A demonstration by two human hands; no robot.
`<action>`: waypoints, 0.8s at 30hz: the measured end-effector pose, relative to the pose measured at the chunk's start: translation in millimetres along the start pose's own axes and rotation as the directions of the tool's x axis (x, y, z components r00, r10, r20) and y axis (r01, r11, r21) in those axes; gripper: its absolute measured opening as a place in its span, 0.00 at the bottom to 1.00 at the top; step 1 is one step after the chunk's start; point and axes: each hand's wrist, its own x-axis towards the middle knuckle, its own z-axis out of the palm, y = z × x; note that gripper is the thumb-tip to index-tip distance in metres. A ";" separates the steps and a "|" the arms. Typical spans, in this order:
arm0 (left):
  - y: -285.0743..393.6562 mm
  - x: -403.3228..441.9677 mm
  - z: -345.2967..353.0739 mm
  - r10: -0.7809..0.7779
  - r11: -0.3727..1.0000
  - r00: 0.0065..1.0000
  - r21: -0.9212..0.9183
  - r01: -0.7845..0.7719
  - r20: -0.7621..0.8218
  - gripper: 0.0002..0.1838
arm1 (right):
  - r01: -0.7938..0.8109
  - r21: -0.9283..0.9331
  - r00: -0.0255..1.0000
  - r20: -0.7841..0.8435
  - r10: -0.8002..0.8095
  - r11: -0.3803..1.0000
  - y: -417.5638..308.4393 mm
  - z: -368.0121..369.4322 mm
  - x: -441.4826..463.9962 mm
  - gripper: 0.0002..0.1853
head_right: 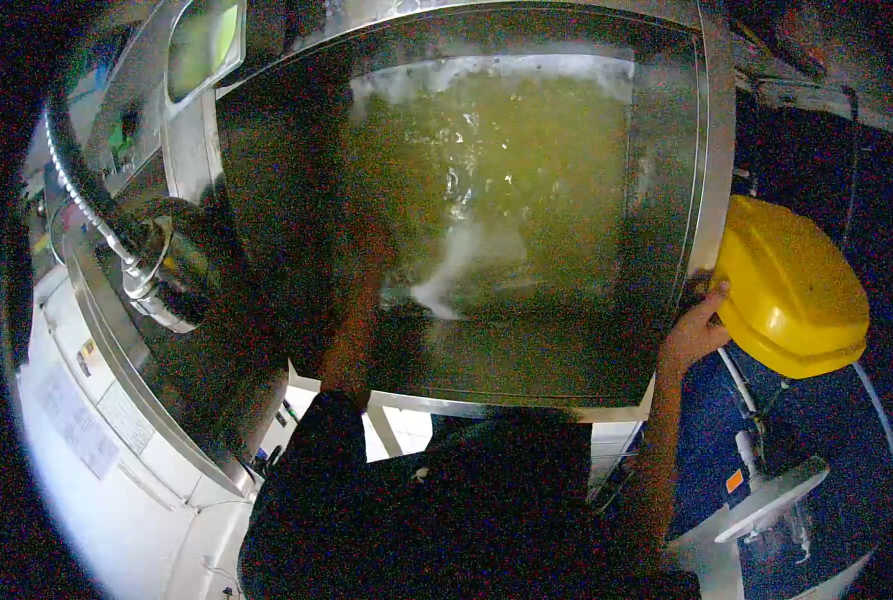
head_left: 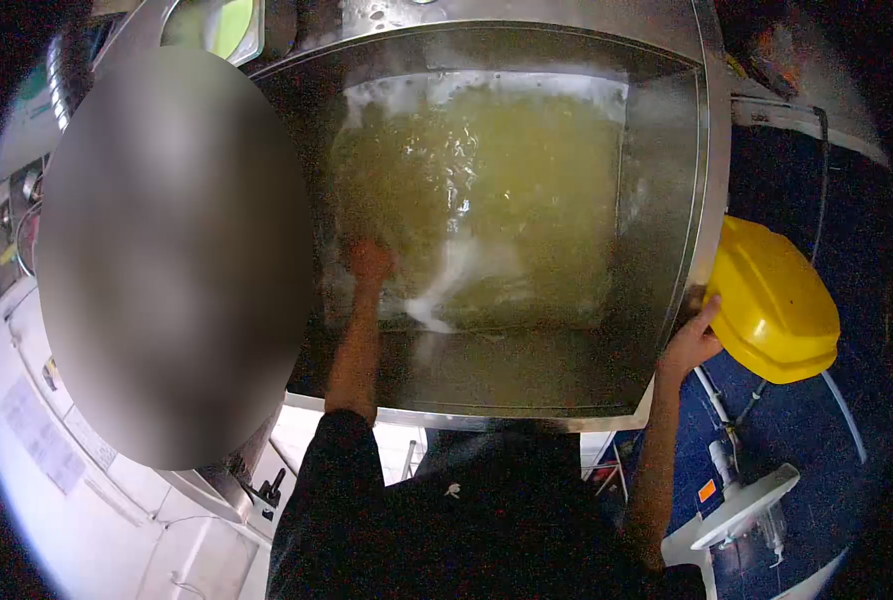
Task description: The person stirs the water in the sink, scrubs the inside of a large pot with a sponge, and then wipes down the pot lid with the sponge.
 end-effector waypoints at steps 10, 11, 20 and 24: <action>133.9 -70.8 -13.3 0.397 0.918 0.913 -0.042 -0.395 0.091 0.28 | 0.024 0.009 1.000 -0.002 -0.024 1.000 -20.3 2.9 -6.5 0.17; 142.9 -69.8 -9.4 0.429 0.903 0.902 -0.016 -0.428 0.060 0.27 | 0.022 0.061 1.000 -0.001 -0.022 0.998 -22.8 4.0 -7.3 0.16; 175.5 -24.0 7.2 0.490 0.859 0.855 0.071 -0.507 0.168 0.21 | -0.008 0.001 1.000 0.001 0.008 1.000 -26.3 3.3 -5.4 0.19; 171.0 -12.2 35.0 0.526 0.840 0.849 0.184 -0.510 -0.047 0.20 | 0.166 0.045 0.984 -0.066 -0.163 0.985 -14.5 5.1 -2.1 0.18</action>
